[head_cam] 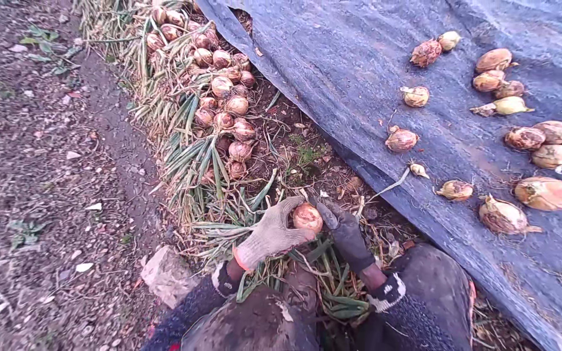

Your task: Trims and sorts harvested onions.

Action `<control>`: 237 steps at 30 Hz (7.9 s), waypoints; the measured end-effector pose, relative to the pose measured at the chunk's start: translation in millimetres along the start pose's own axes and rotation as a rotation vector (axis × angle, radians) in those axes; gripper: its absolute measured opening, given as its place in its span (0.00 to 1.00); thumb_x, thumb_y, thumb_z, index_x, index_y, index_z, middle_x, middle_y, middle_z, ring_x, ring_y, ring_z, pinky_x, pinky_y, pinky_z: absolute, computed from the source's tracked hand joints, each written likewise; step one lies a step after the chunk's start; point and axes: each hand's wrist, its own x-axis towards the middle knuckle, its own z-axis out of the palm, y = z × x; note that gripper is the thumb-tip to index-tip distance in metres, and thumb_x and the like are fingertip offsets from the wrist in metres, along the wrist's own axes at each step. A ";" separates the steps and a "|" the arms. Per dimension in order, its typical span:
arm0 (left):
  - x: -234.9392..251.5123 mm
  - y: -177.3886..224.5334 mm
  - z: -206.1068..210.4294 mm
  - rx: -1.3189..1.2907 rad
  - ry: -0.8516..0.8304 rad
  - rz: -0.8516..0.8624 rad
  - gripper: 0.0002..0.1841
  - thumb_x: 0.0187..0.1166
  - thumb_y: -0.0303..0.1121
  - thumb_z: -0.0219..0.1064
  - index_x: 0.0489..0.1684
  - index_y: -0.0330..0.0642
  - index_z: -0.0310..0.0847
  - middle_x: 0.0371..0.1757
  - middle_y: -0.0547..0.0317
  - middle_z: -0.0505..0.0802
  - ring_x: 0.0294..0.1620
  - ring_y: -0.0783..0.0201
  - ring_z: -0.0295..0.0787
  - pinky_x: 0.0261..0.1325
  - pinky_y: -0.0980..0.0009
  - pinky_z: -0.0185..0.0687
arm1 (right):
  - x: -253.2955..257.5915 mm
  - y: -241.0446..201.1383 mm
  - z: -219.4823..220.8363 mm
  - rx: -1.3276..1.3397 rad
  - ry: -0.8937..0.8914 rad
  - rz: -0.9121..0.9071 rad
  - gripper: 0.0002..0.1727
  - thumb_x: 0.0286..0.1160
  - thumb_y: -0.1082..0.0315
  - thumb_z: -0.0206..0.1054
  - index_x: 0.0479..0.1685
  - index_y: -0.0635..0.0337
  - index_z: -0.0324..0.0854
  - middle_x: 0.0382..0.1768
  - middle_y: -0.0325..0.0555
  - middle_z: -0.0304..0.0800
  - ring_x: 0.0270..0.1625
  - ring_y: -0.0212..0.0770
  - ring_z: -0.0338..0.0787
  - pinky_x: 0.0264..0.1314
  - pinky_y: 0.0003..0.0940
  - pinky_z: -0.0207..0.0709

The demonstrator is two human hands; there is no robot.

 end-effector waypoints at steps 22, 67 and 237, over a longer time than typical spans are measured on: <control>18.6 46.2 56.8 0.392 0.046 0.054 0.25 0.76 0.37 0.67 0.76 0.53 0.78 0.68 0.58 0.88 0.57 0.64 0.91 0.56 0.59 0.91 | -3.5 -9.7 -19.9 0.809 -0.091 0.681 0.53 0.53 0.07 0.37 0.30 0.50 0.79 0.15 0.40 0.76 0.12 0.36 0.76 0.11 0.33 0.75; -4.3 30.3 5.1 -0.140 -0.232 -0.125 0.40 0.62 0.53 0.82 0.78 0.52 0.78 0.65 0.62 0.91 0.59 0.69 0.90 0.61 0.64 0.90 | -19.3 -11.2 -16.1 0.028 -0.018 -0.053 0.22 0.82 0.53 0.68 0.64 0.59 0.87 0.47 0.44 0.96 0.45 0.36 0.94 0.51 0.36 0.91; 76.3 32.7 -69.9 0.686 0.480 -0.131 0.13 0.86 0.46 0.61 0.54 0.57 0.90 0.51 0.56 0.91 0.48 0.53 0.92 0.46 0.46 0.89 | -86.9 -125.4 -122.3 0.652 0.234 -0.699 0.46 0.82 0.28 0.32 0.39 0.59 0.83 0.24 0.41 0.87 0.22 0.38 0.88 0.23 0.34 0.86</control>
